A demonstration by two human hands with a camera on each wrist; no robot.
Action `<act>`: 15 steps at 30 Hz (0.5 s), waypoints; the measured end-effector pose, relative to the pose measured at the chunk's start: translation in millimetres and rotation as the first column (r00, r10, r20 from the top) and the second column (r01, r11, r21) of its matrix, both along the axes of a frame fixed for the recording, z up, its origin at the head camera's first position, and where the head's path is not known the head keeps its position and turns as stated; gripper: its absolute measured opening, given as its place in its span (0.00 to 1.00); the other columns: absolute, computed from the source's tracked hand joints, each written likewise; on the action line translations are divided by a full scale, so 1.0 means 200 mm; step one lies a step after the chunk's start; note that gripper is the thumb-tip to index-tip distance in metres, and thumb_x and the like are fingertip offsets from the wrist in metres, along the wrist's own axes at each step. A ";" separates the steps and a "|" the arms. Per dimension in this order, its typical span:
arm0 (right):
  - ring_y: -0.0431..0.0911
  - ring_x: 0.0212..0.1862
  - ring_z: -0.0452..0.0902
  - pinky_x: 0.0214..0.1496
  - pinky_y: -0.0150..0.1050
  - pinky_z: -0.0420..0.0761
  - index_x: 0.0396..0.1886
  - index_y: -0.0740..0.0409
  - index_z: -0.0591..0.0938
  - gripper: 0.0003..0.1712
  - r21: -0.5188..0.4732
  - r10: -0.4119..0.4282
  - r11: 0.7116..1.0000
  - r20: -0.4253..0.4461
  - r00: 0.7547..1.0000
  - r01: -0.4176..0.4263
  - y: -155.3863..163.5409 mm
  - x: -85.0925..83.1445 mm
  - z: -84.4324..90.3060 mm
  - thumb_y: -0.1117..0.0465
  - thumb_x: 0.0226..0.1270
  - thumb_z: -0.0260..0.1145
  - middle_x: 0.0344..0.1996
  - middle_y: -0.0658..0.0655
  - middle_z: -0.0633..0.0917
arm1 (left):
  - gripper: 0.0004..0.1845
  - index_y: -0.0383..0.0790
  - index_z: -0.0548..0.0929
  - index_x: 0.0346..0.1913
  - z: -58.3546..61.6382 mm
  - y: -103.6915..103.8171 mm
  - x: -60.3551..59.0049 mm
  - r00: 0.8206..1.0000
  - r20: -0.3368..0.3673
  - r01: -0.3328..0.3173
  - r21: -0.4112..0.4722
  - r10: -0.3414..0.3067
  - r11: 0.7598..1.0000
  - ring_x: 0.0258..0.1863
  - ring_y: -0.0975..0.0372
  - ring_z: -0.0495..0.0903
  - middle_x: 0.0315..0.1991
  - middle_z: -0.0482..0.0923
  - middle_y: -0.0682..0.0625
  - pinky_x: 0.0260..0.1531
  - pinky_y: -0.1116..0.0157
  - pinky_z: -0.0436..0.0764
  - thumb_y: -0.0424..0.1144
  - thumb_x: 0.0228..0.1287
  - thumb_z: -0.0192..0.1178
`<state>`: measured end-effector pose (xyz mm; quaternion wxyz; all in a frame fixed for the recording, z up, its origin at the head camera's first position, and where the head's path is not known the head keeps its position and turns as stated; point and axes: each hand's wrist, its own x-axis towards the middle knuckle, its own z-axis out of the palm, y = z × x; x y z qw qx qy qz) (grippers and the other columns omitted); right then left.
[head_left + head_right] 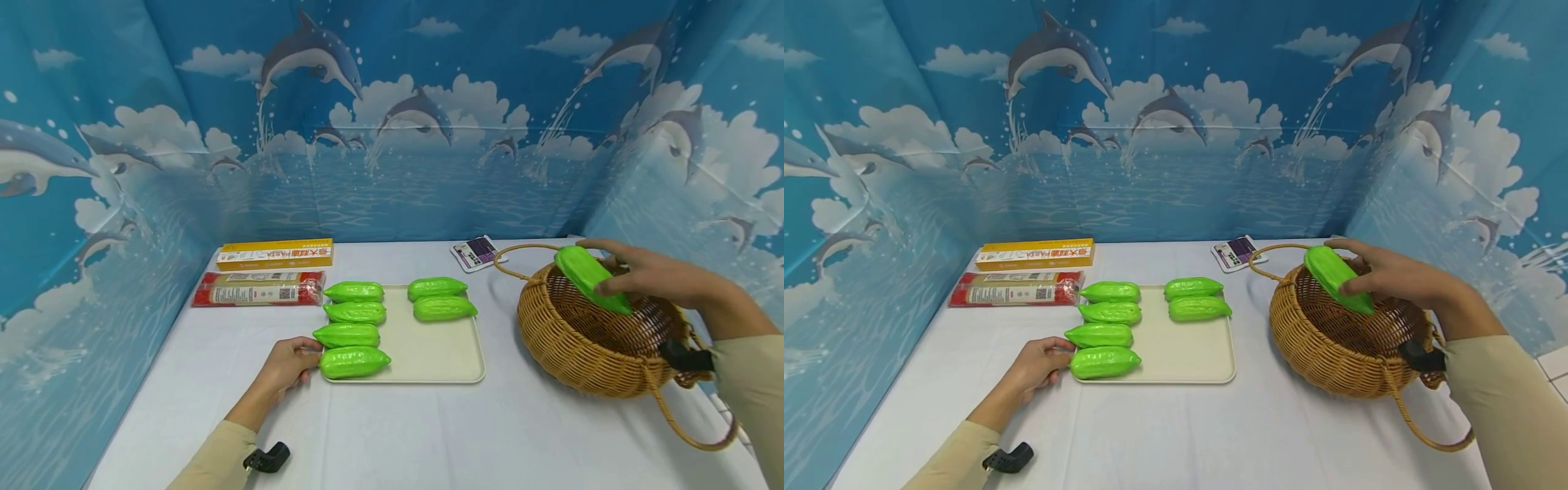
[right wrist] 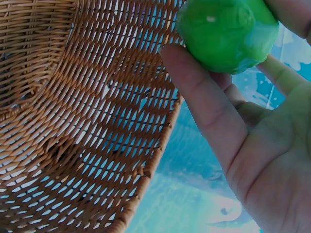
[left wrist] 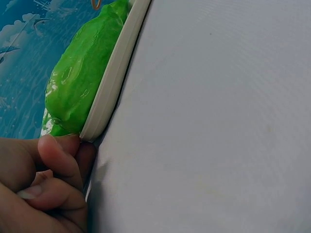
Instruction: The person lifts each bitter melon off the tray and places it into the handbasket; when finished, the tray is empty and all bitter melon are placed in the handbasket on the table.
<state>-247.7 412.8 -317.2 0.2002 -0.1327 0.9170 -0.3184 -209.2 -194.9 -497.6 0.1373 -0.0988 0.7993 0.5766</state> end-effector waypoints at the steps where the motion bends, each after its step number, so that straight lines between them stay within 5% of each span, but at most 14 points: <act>1: 0.70 0.60 0.71 0.41 0.50 0.80 0.84 0.52 0.41 0.51 -0.008 0.005 1.000 0.015 1.000 -0.005 0.01 -0.01 0.00 0.54 0.75 0.63 0.70 0.84 0.56 | 0.11 0.37 0.84 0.51 0.00 0.00 0.00 1.000 0.001 -0.001 -0.001 0.001 1.000 0.14 0.64 0.68 0.21 0.75 0.48 0.12 0.69 0.62 0.34 0.69 0.64; 10: 0.60 0.59 0.71 0.45 0.50 0.83 0.82 0.56 0.46 0.51 -0.045 0.054 0.998 0.214 0.975 -0.046 0.06 -0.08 -0.03 0.56 0.70 0.66 0.69 0.77 0.61 | 0.10 0.38 0.84 0.51 0.00 0.00 0.00 1.000 0.013 -0.005 -0.012 0.005 1.000 0.14 0.64 0.68 0.21 0.75 0.48 0.12 0.69 0.61 0.35 0.69 0.64; 15: 0.65 0.62 0.68 0.46 0.50 0.82 0.82 0.60 0.45 0.52 -0.041 0.105 0.994 0.277 0.955 -0.098 0.06 -0.12 -0.04 0.57 0.69 0.66 0.72 0.78 0.56 | 0.10 0.37 0.84 0.50 0.00 0.00 -0.01 1.000 0.013 -0.007 -0.003 0.007 1.000 0.13 0.65 0.68 0.21 0.76 0.48 0.12 0.69 0.61 0.34 0.68 0.63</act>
